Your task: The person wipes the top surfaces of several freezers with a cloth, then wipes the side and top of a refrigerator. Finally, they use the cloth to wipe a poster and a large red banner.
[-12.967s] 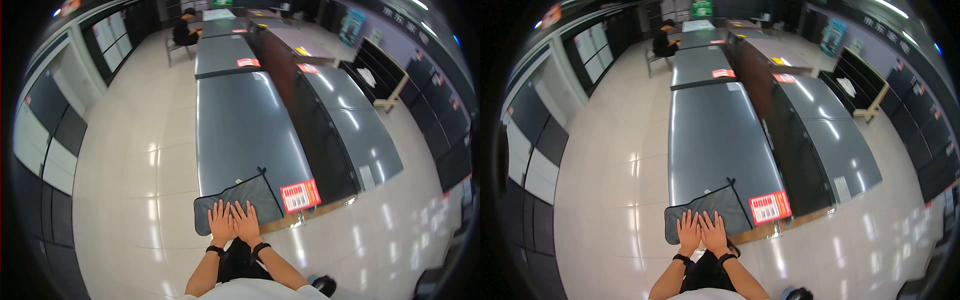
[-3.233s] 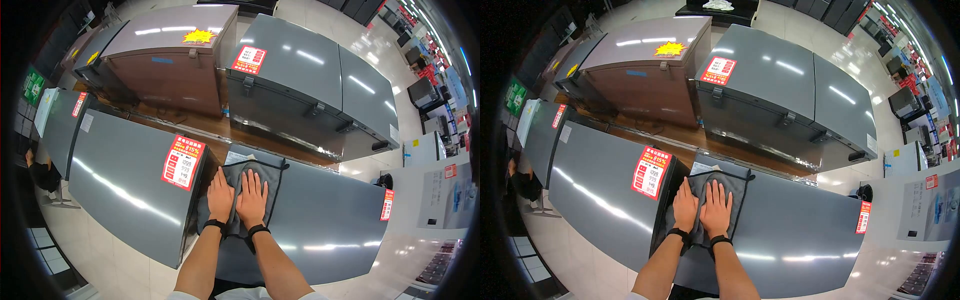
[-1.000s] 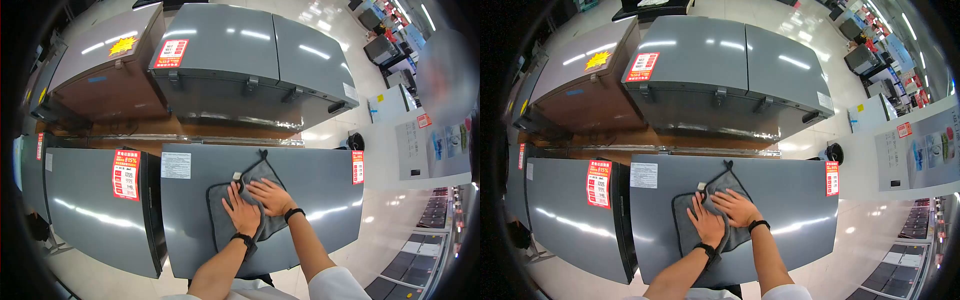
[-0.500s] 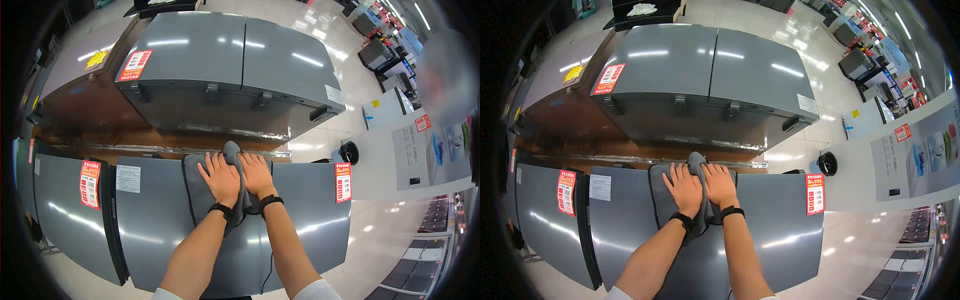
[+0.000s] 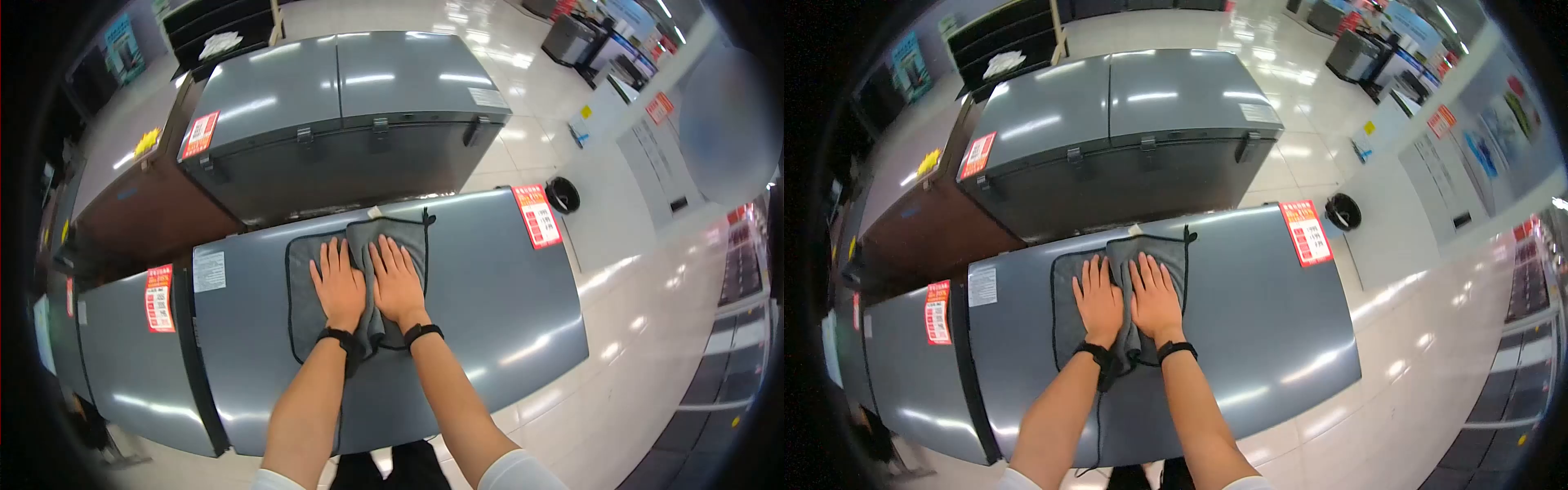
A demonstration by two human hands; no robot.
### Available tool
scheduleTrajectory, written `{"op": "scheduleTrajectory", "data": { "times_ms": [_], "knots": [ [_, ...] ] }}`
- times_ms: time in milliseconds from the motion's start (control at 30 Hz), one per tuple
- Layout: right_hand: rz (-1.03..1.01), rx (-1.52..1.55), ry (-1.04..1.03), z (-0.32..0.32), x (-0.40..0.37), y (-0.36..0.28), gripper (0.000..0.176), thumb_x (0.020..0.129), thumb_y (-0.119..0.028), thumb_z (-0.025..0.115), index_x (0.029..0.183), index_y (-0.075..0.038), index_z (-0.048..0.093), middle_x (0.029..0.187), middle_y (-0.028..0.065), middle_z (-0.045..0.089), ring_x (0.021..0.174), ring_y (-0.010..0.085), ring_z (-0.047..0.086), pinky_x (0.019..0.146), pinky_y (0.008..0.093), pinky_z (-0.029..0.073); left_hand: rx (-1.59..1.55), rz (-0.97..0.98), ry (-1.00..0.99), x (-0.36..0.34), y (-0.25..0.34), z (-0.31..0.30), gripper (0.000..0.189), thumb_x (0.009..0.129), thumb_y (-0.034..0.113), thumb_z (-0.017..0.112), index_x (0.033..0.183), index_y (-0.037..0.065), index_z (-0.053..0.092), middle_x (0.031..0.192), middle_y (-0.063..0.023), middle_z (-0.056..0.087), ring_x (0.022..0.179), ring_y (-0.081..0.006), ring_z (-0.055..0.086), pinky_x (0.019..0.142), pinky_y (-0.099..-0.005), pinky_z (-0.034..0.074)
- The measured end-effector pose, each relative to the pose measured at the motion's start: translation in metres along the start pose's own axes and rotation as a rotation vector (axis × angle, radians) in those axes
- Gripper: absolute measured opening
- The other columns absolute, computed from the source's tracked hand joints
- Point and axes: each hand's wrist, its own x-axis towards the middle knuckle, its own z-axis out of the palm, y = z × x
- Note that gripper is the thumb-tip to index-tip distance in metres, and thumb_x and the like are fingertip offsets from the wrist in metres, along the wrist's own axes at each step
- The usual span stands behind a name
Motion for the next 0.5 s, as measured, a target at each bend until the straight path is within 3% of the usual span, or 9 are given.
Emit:
{"op": "scheduleTrajectory", "data": {
  "times_ms": [133,233,300,500],
  "knots": [
    [0.074,-0.008,0.019,-0.014,-0.096,-0.031,0.066,0.101,-0.024,0.052,0.164,-0.005,0.043,0.173,0.0181,0.036,0.161,0.0338,0.032,0.133,0.0501,0.022,0.002,0.047,-0.095,-0.082,0.01,-0.028,0.066,0.099,0.022,0.051,0.163,0.009,0.046,0.174,-0.0092,0.038,0.162,-0.0292,0.03,0.132,-0.058,0.019],
    [0.118,-0.021,-0.1,-0.035,-0.159,-0.046,0.067,0.1,-0.023,0.052,0.163,-0.003,0.042,0.173,0.02,0.035,0.161,0.0362,0.031,0.133,0.051,0.022,0.046,0.073,-0.182,-0.139,0.023,-0.051,0.067,0.098,0.021,0.05,0.165,0.009,0.044,0.174,-0.009,0.038,0.163,-0.0292,0.029,0.132,-0.0591,0.017],
    [0.149,-0.045,-0.064,-0.05,-0.205,-0.064,0.068,0.099,-0.021,0.054,0.163,-0.003,0.042,0.172,0.0215,0.035,0.16,0.0377,0.032,0.132,0.0528,0.023,-0.088,0.032,-0.144,-0.187,0.027,-0.056,0.068,0.098,0.021,0.053,0.165,0.009,0.045,0.174,-0.0094,0.038,0.163,-0.0305,0.029,0.132,-0.0595,0.016],
    [0.223,-0.003,-0.019,-0.052,-0.302,-0.081,0.068,0.099,-0.023,0.055,0.163,-0.004,0.044,0.173,0.02,0.035,0.161,0.0371,0.03,0.131,0.0543,0.022,-0.118,0.024,-0.218,-0.284,0.041,-0.077,0.068,0.103,0.033,0.053,0.168,0.016,0.042,0.177,-0.0086,0.031,0.164,-0.0317,0.025,0.132,-0.0632,0.011]
  ]
}}
